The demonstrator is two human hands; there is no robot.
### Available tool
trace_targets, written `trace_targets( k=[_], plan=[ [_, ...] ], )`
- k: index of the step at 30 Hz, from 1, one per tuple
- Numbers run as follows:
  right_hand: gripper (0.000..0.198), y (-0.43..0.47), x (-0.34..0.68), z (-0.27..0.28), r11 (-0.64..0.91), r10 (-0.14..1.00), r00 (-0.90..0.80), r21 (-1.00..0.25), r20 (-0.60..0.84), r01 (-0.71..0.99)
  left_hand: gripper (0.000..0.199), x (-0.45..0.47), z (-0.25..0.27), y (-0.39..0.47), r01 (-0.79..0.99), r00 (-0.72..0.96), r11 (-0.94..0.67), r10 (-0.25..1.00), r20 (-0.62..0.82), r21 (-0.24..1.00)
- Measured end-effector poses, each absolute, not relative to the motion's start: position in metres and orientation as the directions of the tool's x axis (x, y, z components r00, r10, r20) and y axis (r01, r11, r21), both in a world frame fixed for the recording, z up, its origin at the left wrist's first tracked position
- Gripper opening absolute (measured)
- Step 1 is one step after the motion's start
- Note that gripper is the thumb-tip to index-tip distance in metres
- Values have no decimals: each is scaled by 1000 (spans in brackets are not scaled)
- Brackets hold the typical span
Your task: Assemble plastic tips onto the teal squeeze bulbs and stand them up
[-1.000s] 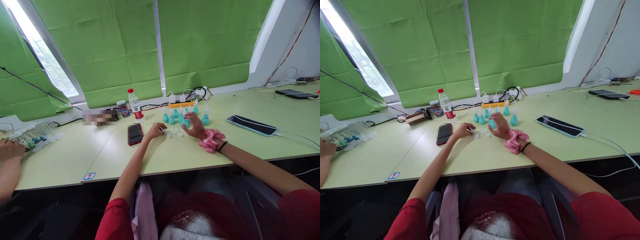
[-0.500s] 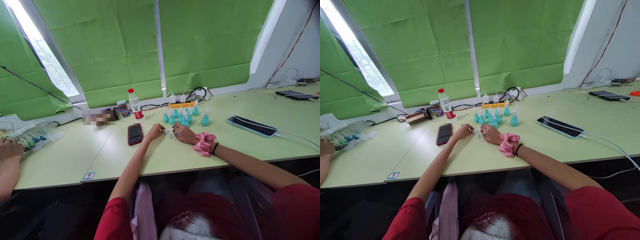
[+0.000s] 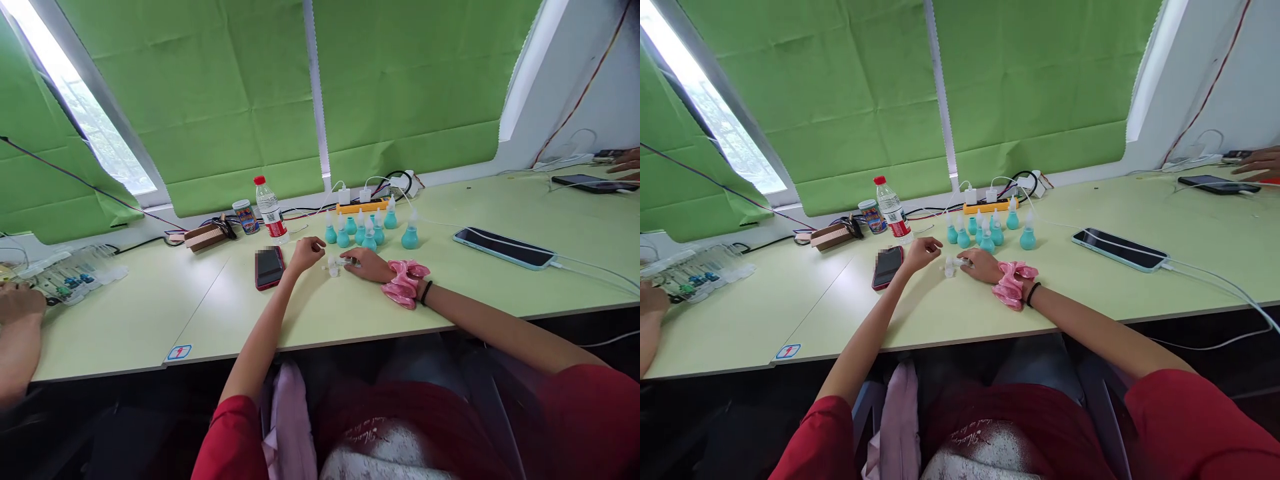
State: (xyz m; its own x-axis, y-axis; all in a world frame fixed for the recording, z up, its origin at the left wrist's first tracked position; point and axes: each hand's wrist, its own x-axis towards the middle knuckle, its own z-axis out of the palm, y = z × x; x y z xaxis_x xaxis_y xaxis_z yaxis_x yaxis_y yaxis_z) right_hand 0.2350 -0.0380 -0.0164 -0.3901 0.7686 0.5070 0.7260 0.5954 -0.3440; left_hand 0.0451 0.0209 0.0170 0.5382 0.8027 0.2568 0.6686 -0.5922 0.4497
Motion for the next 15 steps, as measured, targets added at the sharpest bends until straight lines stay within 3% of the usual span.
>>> trace_targets(
  k=[5, 15],
  plan=[
    [35, -40, 236, -14, 563, 784, -338, -368, 521, 740, 20, 49, 16, 18, 562, 587, -636, 757, 286, 530],
    [22, -39, 237, -15, 607, 760, -383, -363, 525, 707, 12, 63, 17, 0, 425, 567, -681, 714, 411, 596]
  ],
)
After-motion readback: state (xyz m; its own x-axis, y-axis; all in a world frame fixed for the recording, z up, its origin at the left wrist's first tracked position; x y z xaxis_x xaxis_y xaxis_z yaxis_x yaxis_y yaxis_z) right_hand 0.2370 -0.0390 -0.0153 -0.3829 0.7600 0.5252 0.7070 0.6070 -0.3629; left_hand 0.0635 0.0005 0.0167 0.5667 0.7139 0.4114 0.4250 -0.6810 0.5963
